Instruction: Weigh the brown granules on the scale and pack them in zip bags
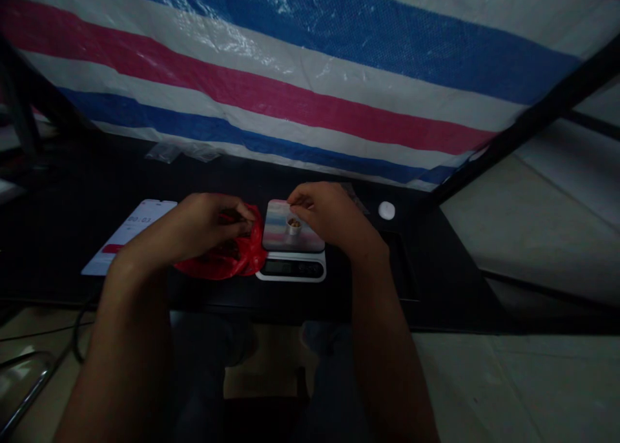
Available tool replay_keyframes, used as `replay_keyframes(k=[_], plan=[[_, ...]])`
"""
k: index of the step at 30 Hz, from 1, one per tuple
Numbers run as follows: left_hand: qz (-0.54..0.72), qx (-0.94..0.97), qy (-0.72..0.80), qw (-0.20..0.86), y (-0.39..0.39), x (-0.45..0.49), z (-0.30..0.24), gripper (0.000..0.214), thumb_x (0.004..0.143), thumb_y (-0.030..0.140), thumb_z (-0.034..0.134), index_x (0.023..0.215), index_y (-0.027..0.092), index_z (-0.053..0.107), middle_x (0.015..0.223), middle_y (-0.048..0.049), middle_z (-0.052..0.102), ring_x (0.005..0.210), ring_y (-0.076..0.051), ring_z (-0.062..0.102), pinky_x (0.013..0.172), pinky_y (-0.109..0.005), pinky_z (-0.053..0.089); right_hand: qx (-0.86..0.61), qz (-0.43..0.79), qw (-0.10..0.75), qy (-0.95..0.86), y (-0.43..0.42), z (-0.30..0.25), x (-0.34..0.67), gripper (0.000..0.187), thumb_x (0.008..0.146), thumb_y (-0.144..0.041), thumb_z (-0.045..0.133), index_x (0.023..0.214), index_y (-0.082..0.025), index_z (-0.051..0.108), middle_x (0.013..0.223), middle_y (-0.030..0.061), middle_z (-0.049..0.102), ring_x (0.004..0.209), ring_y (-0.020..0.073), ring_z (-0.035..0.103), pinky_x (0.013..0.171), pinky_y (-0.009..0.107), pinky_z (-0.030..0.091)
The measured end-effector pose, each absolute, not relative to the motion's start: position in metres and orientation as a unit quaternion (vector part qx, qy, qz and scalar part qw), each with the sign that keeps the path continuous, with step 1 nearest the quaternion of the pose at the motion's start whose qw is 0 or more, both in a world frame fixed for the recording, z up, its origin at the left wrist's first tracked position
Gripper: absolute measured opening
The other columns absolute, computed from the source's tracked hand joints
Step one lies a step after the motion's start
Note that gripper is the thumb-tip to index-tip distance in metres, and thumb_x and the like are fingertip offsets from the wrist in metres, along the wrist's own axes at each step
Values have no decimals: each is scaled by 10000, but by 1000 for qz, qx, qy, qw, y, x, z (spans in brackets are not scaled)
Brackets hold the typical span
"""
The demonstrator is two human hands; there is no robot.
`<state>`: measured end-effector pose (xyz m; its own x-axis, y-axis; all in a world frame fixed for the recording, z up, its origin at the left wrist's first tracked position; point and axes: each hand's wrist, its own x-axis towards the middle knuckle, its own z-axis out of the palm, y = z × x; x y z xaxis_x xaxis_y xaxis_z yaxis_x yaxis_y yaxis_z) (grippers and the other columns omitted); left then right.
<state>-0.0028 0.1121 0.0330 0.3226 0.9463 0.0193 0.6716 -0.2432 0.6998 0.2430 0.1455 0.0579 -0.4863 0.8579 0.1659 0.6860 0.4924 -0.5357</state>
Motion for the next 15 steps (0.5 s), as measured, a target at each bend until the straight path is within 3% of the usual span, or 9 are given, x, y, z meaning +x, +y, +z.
replay_keyframes(k=[7,15], plan=[[295,769,491,285,116,20,41,179,888,229,641,968,199,798,951,-8,826,847,-170,743,761,-251,536,-457,211,166,-848,147,58,245,202,871,-91,716,1011,-172,838,1005,84,844,882,210,782,798,300,580],[336,789,425,291,133,52,32,152,918,246,667,980,185,792,943,-27,822,858,-187,747,773,-274,543,-453,189,207,-846,152,57,262,245,929,-164,605,985,-183,843,949,56,831,835,194,739,763,284,513]])
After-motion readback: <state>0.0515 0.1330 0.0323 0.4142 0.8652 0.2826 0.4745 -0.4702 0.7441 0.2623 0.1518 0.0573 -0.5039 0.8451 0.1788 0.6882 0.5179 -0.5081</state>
